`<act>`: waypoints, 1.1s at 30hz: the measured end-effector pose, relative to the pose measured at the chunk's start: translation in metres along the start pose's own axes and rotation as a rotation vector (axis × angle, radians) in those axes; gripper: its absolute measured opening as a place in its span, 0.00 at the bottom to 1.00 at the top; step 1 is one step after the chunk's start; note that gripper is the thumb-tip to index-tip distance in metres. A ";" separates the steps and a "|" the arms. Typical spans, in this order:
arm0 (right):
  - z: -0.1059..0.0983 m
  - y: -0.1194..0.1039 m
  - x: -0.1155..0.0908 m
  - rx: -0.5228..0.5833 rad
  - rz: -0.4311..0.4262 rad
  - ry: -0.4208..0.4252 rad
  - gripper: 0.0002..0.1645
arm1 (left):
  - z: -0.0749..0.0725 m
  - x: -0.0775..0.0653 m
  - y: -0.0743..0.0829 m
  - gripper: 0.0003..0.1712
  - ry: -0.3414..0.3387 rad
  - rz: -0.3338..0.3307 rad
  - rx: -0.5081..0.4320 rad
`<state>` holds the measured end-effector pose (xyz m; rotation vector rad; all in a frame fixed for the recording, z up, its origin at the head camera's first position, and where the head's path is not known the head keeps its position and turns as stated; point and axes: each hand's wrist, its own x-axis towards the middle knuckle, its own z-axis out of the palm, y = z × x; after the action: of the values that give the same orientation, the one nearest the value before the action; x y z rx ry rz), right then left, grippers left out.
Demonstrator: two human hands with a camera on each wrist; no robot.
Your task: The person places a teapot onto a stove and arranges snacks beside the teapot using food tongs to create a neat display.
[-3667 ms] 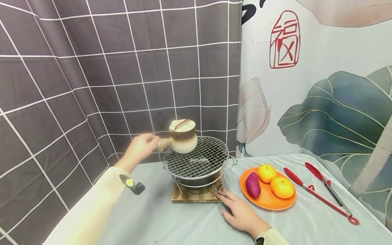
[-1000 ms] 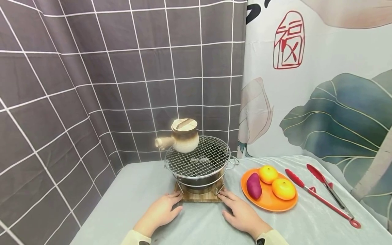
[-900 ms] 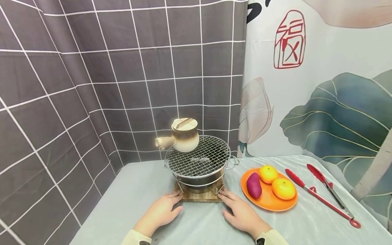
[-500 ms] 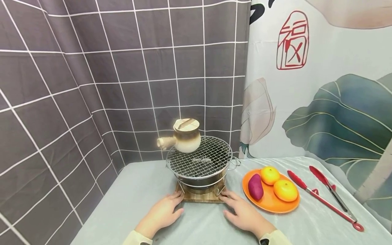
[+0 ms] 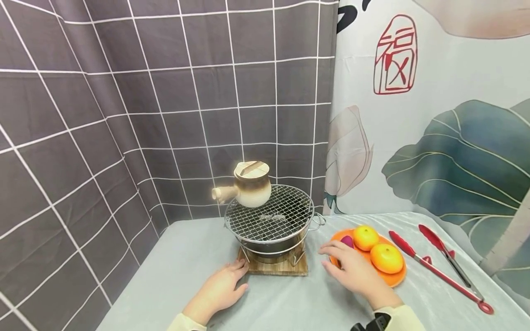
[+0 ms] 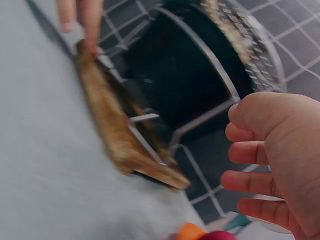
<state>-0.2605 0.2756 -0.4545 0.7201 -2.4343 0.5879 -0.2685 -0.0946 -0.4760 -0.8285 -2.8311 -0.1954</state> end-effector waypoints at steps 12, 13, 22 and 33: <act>-0.060 0.034 -0.014 0.004 0.231 0.127 0.14 | 0.003 -0.002 0.001 0.29 0.021 0.010 0.020; -0.064 0.039 -0.017 -0.004 0.255 0.127 0.15 | 0.003 -0.002 0.001 0.29 0.019 0.008 0.020; -0.089 0.092 -0.052 -0.158 0.449 0.210 0.30 | 0.003 0.000 -0.001 0.28 0.019 0.008 0.036; -0.100 0.132 -0.084 -0.230 0.813 0.096 0.59 | 0.003 0.002 -0.001 0.27 0.030 0.004 0.032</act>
<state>-0.2425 0.4602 -0.4607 -0.4193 -2.5836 0.5915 -0.2709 -0.0946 -0.4783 -0.8177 -2.7969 -0.1595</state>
